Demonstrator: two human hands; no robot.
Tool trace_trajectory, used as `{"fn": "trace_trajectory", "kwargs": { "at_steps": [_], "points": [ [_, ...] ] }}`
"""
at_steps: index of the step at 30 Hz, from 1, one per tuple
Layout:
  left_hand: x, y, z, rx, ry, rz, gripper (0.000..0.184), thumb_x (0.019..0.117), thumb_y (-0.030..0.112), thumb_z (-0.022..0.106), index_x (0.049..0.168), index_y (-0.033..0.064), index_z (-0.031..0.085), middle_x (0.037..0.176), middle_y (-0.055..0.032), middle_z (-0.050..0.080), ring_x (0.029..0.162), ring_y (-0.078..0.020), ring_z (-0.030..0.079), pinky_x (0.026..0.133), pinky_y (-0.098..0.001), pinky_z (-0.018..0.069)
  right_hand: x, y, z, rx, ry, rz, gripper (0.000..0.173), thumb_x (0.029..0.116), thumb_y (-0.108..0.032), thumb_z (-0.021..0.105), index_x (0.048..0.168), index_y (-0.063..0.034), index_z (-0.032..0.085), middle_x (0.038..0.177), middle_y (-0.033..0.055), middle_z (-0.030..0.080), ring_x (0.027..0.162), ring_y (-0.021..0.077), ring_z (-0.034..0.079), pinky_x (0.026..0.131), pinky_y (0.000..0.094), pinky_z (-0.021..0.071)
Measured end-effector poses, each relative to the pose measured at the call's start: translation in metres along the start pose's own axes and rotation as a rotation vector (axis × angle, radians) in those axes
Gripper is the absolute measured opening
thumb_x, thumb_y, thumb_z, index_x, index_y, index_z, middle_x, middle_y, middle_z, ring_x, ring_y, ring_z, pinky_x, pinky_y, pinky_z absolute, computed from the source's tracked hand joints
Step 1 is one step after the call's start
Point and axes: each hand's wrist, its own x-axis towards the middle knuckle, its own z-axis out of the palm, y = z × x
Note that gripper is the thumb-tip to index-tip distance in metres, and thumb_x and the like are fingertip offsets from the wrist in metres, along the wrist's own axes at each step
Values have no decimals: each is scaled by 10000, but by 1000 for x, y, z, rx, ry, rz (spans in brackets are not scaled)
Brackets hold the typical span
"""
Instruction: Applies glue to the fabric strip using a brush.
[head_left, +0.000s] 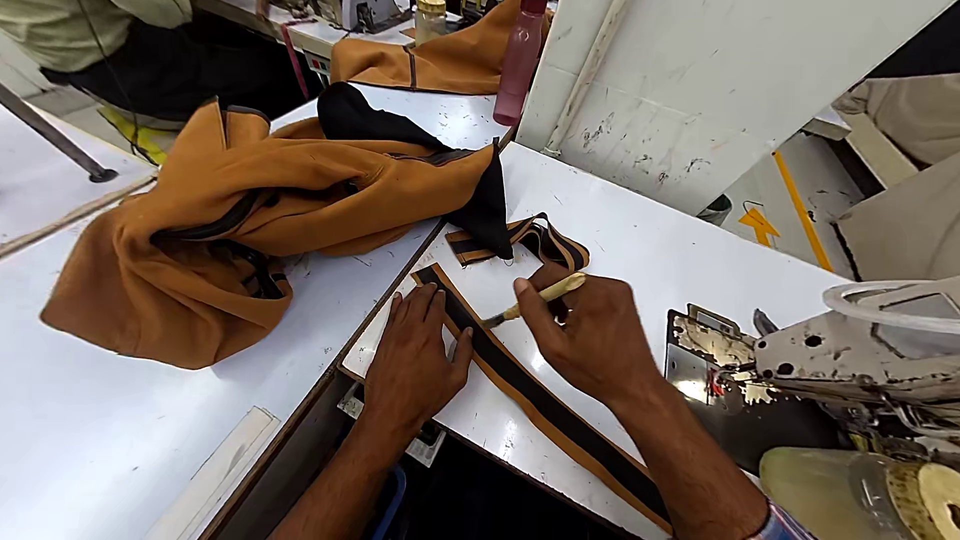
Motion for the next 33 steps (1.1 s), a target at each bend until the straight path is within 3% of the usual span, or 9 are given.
{"fn": "trace_trajectory", "kwargs": {
  "at_steps": [4,9,13,18,22,28,31,33],
  "points": [
    [1,1,-4,-6,-16,4,645,975,502,505,1405,29,592,1515,-125,519,1446,-271,452,1239,-510,275,-12,-1,-9,31,14,-39,223,1016,-258,600,896,-118,727,745,-50,659,656,4,596,563,177,485],
    [3,-1,-4,8,-25,0,663,978,528,501,1419,39,579,1530,-116,501,1445,-276,449,1247,-505,260,-29,0,-30,-45,-36,-14,224,999,-247,567,835,-144,679,665,-78,575,584,-5,535,498,182,422],
    [3,-1,-5,9,-34,6,668,981,529,495,1427,38,571,1536,-120,495,1449,-285,441,1241,-509,268,-42,1,-35,51,-29,-26,208,1015,-258,611,964,-108,747,843,-49,701,758,-4,643,643,172,539],
    [3,-2,-4,24,-45,2,685,981,542,480,1439,38,560,1548,-119,482,1467,-271,419,1253,-500,247,-52,1,-44,-2,-43,-5,223,1009,-252,576,865,-133,698,734,-74,627,656,-15,576,551,165,464],
    [4,-1,-5,25,-50,-2,684,980,544,479,1435,41,564,1548,-114,484,1463,-266,427,1249,-503,255,-58,1,-45,52,-31,-18,213,1014,-259,600,941,-117,740,833,-55,686,752,-6,631,633,169,528],
    [3,-2,-5,14,-58,-3,685,981,543,480,1436,38,562,1546,-121,484,1462,-288,422,1247,-524,244,-79,0,-71,-31,-40,23,227,988,-271,567,841,-159,698,740,-97,619,667,-30,572,549,162,460],
    [4,-2,-5,10,-53,14,685,983,543,475,1431,33,564,1541,-123,488,1456,-280,433,1250,-528,236,-84,1,-69,35,-23,-6,206,998,-270,612,930,-129,745,844,-60,690,784,-1,647,659,177,547],
    [4,-2,-5,6,-47,15,693,982,549,471,1431,30,564,1540,-130,488,1456,-284,434,1252,-540,227,-92,4,-68,57,-71,-3,214,1013,-283,607,952,-130,743,862,-56,684,814,9,651,690,184,558]
  ]
}}
